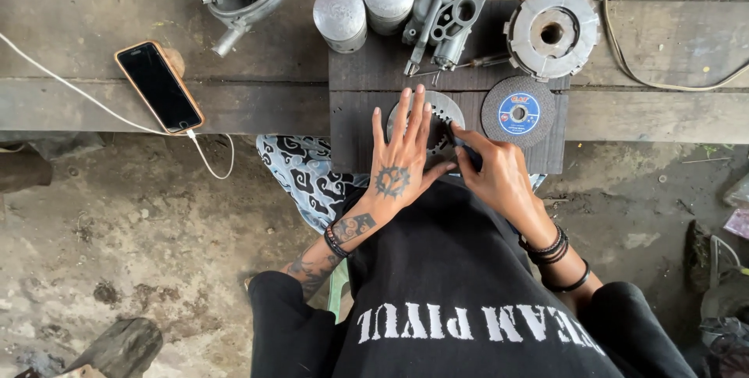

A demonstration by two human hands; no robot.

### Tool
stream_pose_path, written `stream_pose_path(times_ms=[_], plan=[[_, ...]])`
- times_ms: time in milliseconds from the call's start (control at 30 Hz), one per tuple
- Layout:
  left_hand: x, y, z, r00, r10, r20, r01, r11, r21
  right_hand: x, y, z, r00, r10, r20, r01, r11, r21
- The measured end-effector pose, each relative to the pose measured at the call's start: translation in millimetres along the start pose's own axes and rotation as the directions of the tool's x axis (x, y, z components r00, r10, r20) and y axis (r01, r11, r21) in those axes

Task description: Manually sanding a circular metal disc using an abrasive grinding pad to clean or smooth the surface.

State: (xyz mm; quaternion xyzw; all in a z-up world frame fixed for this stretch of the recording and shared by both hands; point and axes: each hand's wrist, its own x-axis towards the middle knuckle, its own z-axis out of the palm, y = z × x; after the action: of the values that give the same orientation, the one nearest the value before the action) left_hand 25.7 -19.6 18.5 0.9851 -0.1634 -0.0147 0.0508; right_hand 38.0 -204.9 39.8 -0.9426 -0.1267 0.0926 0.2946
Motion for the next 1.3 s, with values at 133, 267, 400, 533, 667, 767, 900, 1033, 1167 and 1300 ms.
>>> stream_pose_path(times_ms=[133, 267, 400, 533, 667, 767, 900, 1033, 1167, 1300], plan=[[2, -1, 4, 0.999, 0.027, -0.026, -0.027, 1.0, -0.005, -1, 0, -2, 1.0, 0.026, -0.005, -0.026, 0.998, 0.06], [3, -2, 9, 0.997, 0.069, -0.043, -0.072, 0.995, -0.069, -1, 3, 1, 0.999, 0.026, -0.035, -0.024, 0.998, 0.05], [1, 0, 17, 0.993, 0.091, -0.073, -0.101, 0.985, -0.141, -1, 4, 2, 0.997, 0.028, -0.07, -0.025, 0.999, 0.046], [-5, 5, 11, 0.991, 0.083, -0.1, -0.105, 0.966, -0.236, -3, 5, 0, 0.997, 0.029, -0.074, -0.023, 0.996, 0.088], [-6, 4, 16, 0.989, 0.101, -0.109, -0.126, 0.96, -0.25, -4, 8, -6, 0.995, 0.012, -0.103, 0.003, 0.99, 0.143], [-7, 2, 22, 0.985, 0.131, -0.115, -0.155, 0.96, -0.234, -4, 15, -11, 0.989, 0.008, -0.149, 0.01, 0.993, 0.119], [-5, 1, 34, 0.977, 0.143, -0.16, -0.179, 0.954, -0.24, 2, 38, -22, 0.98, -0.015, -0.198, 0.011, 1.0, -0.025], [2, 3, -11, 0.968, 0.146, -0.202, -0.202, 0.936, -0.29, 10, 37, -35, 0.981, -0.078, -0.18, 0.06, 0.993, -0.105], [-7, 4, 31, 0.955, 0.198, -0.221, -0.249, 0.94, -0.235, 12, 38, -28, 0.978, -0.111, -0.178, 0.09, 0.988, -0.124], [-10, 15, 9, 0.958, 0.119, -0.259, -0.212, 0.905, -0.369, 12, 38, -24, 0.974, -0.136, -0.184, 0.128, 0.99, -0.053]])
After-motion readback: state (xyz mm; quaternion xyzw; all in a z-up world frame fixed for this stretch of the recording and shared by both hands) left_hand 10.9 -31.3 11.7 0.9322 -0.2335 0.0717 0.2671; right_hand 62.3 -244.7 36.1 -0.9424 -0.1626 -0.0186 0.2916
